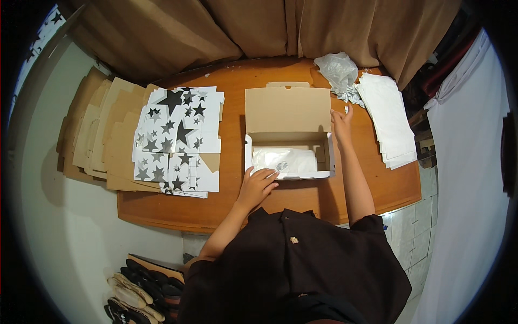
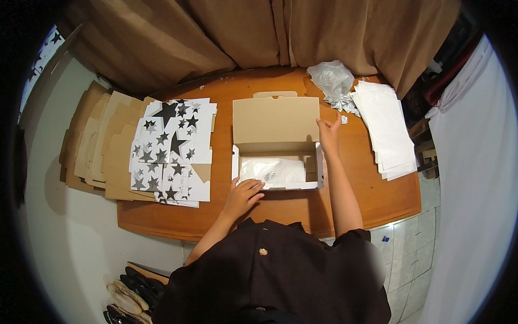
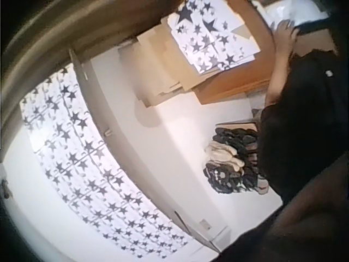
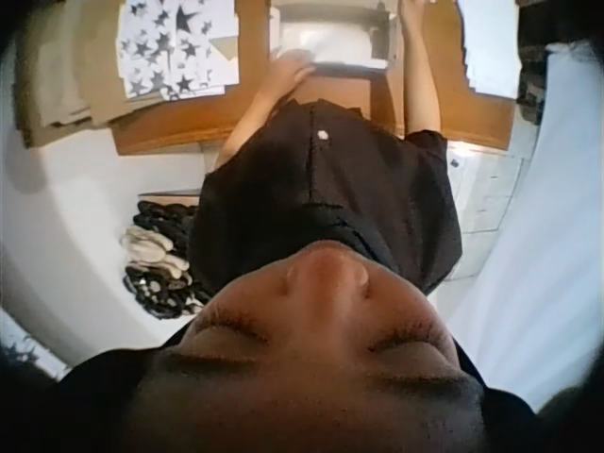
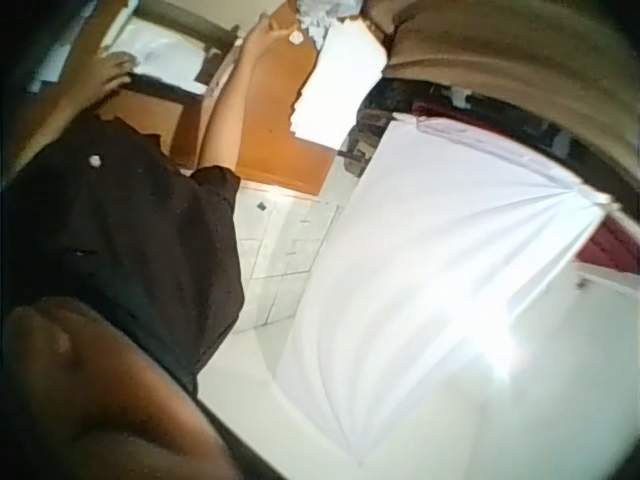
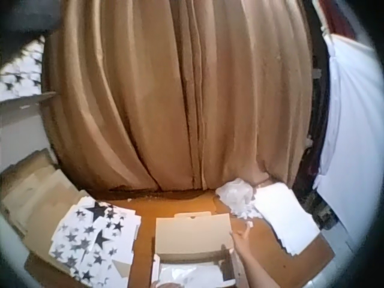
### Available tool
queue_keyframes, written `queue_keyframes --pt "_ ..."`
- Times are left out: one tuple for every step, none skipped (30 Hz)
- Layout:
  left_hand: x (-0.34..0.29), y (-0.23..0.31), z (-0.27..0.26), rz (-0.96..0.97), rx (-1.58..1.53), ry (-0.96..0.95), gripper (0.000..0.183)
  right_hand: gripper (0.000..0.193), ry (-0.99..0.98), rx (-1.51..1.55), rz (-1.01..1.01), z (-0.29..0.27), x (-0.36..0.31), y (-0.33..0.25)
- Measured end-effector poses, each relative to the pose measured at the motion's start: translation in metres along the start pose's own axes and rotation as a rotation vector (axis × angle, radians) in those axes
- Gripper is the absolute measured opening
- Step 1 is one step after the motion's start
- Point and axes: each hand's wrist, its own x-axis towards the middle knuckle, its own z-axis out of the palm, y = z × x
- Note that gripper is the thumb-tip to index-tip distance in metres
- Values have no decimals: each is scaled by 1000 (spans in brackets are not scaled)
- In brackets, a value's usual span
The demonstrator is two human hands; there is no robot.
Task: Assembling flat cardboard pieces into shoe boxes, placing tissue paper inside, and stacking them on a shelf.
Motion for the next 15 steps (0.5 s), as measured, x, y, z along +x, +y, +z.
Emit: queue_keyframes --pt "-3 -3 6 -17 11 29 25 82 -67 28 13 0 -2 -8" --pt "-3 -4 10 -17 11 34 25 82 -69 27 9 0 -6 -12" --pt "-4 -5 14 4 31 101 22 84 -47 21 13 1 -10 -15" --pt "-6 -6 17 25 51 168 20 85 -26 15 16 3 -13 -17" --pt "-6 -5 17 28 50 170 20 85 -24 15 13 3 -13 -17" --pt "-5 -5 17 21 37 171 19 86 90 -161 -91 4 -10 -16" --pt "-4 -5 16 13 25 172 18 87 204 -337 -194 6 -7 -15" --pt "-4 -4 15 15 25 175 18 87 205 -336 -197 6 -2 -15" --pt "-3 -4 15 12 11 170 17 89 207 -252 -132 6 6 -16" --pt "-3 -4 14 9 -3 165 16 90 208 -166 -67 6 13 -17" --pt "-4 -3 14 6 0 170 16 90 203 -165 -71 8 15 -19" --pt "-5 -3 15 1 -2 175 15 91 146 -140 6 11 17 -21" --pt "-6 -3 15 -4 -5 180 15 91 89 -115 83 13 19 -24" --pt "-5 -3 15 0 -3 183 15 91 90 -112 78 12 29 -17" --pt "-2 -1 15 13 -15 171 14 92 43 -94 91 5 45 -1"
